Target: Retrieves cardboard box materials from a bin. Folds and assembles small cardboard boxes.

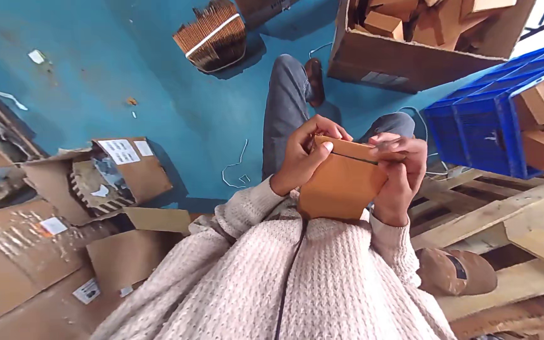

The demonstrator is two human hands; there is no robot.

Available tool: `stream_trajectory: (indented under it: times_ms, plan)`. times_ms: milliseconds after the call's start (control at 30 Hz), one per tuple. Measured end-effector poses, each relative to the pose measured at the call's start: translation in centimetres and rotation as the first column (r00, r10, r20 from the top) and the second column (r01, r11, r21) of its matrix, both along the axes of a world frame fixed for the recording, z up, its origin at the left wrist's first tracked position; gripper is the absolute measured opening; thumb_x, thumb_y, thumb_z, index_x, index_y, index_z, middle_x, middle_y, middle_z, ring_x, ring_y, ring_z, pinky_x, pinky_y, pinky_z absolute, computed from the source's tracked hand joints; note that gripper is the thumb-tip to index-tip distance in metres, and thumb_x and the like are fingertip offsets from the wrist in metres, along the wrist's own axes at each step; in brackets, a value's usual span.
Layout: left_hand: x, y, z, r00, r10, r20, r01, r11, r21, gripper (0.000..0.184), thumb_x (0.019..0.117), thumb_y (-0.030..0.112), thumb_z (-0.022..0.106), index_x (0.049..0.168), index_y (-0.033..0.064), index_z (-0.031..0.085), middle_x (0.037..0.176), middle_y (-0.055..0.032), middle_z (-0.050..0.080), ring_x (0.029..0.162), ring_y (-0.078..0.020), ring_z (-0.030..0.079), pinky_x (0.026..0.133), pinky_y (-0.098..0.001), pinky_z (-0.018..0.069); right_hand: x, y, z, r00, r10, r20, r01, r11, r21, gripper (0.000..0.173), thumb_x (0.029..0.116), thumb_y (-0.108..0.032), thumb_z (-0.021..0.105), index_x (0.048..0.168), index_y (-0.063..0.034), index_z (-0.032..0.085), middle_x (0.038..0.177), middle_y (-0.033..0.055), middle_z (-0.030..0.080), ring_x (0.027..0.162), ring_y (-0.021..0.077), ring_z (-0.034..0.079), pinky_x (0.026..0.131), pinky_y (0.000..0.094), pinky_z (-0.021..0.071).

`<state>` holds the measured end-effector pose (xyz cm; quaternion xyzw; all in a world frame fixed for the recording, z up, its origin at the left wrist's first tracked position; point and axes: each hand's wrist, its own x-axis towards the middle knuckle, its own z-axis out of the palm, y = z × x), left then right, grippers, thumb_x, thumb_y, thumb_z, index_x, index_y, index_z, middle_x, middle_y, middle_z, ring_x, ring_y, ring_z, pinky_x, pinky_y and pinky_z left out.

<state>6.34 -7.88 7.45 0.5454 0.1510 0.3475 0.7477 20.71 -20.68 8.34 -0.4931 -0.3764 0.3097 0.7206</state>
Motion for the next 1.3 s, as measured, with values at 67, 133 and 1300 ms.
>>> stream_trajectory:
  times_ms: [67,133,1300]
  plan:
    - [0.0,0.1,-0.4,0.998,-0.019,0.06,0.018,1.0,0.009,0.011,0.0984,0.009,0.051,0.103,0.0113,0.061,0.105,-0.0044,0.069,0.105,-0.0188,0.067,0.095,-0.0404,0.0565,-0.1,-0.1,-0.1,0.997,-0.001,-0.074,0.003,1.0,0.021,0.022,0.0989,-0.012,0.052,0.11,-0.0201,0.069,0.111,-0.0005,0.071,0.111,0.0173,0.066,0.098,0.0371,0.0542]
    - [0.1,0.1,-0.6,0.996,-0.045,0.071,0.044,0.999,0.025,0.016,0.1013,0.019,0.049,0.098,0.0124,0.063,0.103,-0.0044,0.069,0.104,-0.0201,0.067,0.095,-0.0415,0.0555,-0.1,-0.1,-0.5,0.994,-0.018,-0.107,0.023,0.999,0.049,0.025,0.103,-0.024,0.046,0.106,-0.0183,0.07,0.106,0.0021,0.072,0.109,0.0204,0.067,0.099,0.0403,0.054]
    - [-3.0,7.1,-2.3,0.753,0.341,-0.562,-0.523,0.829,-0.198,0.078,0.1052,0.05,-0.007,0.113,0.0094,0.059,0.105,-0.0008,0.072,0.097,-0.0137,0.069,0.08,-0.0318,0.0569,28.5,6.5,-7.8,0.493,-0.867,-0.069,0.782,0.476,-0.403,0.065,0.0972,-0.01,0.062,0.152,0.0019,0.028,0.142,0.0215,0.049,0.122,0.0257,0.057,0.095,0.0396,0.0544]
